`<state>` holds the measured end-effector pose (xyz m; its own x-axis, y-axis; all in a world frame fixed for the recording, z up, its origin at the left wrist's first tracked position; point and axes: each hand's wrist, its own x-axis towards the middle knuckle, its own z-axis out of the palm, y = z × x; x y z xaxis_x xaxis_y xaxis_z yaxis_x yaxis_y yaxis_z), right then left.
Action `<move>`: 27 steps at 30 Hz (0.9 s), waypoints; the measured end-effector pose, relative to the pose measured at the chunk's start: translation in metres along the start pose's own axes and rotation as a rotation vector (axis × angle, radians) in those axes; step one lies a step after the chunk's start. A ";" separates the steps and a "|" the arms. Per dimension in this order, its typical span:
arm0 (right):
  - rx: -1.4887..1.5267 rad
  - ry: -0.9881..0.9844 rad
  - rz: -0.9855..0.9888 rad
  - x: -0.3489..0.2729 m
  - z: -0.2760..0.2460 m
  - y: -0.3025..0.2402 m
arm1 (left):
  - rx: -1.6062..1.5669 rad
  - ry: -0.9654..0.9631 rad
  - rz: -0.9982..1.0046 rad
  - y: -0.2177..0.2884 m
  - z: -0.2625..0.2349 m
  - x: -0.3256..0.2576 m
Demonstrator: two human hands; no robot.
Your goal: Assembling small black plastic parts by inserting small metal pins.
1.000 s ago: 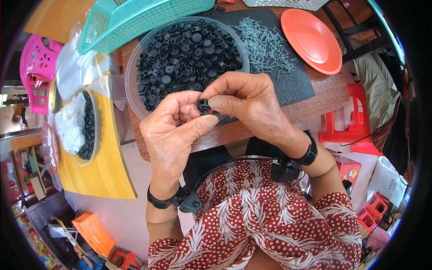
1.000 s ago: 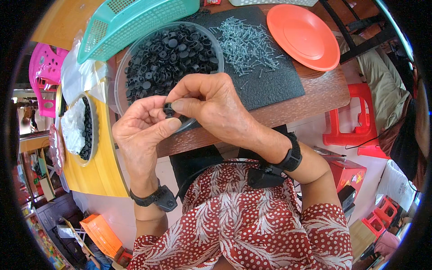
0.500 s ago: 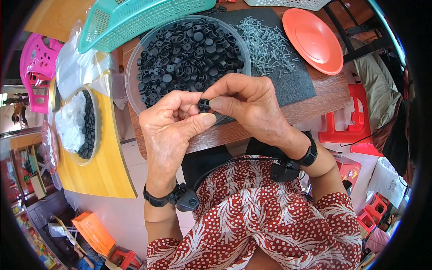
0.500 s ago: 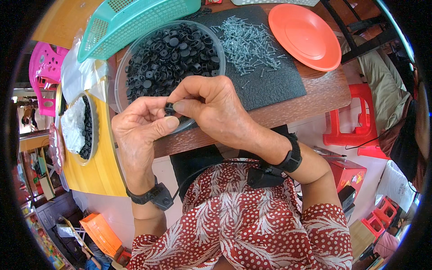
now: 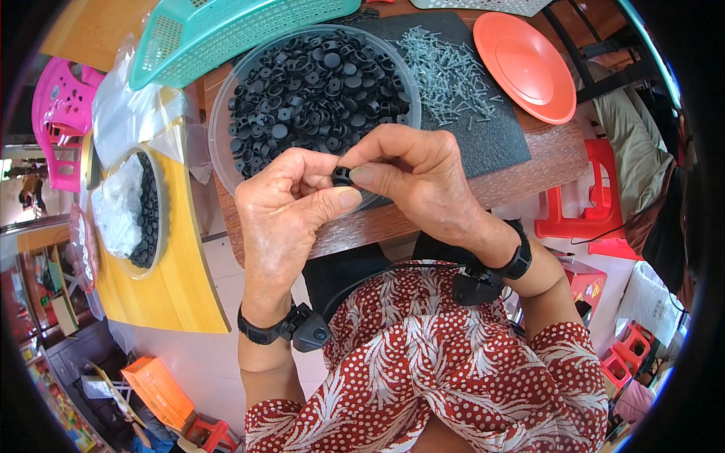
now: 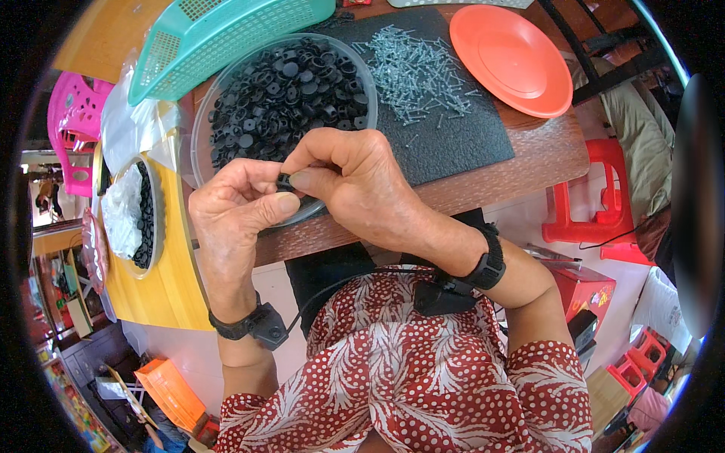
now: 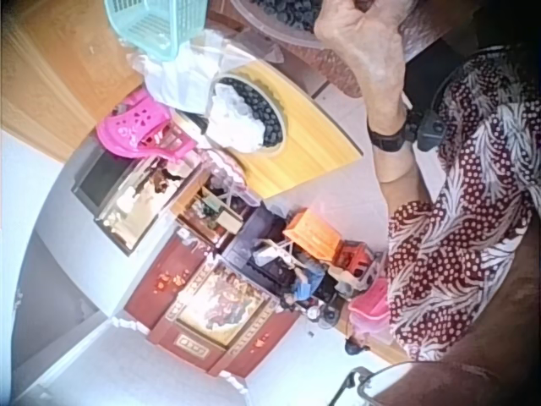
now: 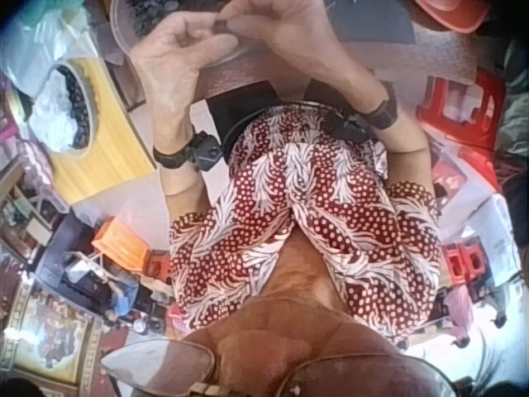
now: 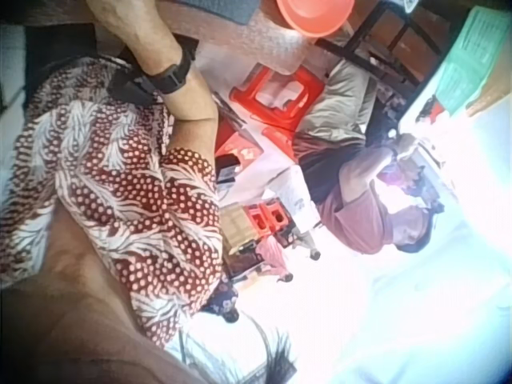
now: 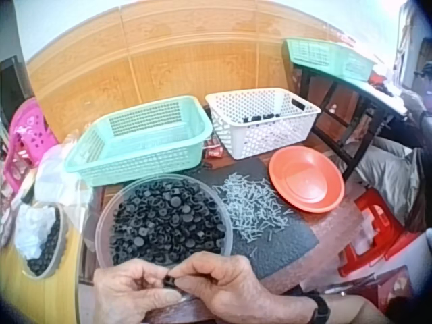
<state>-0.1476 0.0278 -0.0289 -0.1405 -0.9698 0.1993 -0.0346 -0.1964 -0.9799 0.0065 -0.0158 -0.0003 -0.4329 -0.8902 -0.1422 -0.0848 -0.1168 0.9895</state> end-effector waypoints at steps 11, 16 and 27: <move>0.006 0.021 0.027 0.000 -0.001 -0.008 | 0.034 -0.030 0.154 -0.009 -0.001 0.000; -0.020 -0.004 0.020 0.000 -0.003 -0.010 | 0.169 -0.004 0.282 -0.018 -0.001 0.002; 0.083 -0.109 0.026 0.005 -0.009 -0.014 | 0.449 0.028 0.518 -0.017 -0.003 0.010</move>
<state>-0.1569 0.0270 -0.0142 -0.0322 -0.9837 0.1769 0.0502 -0.1783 -0.9827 0.0061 -0.0239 -0.0189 -0.4955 -0.7937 0.3528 -0.2398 0.5154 0.8227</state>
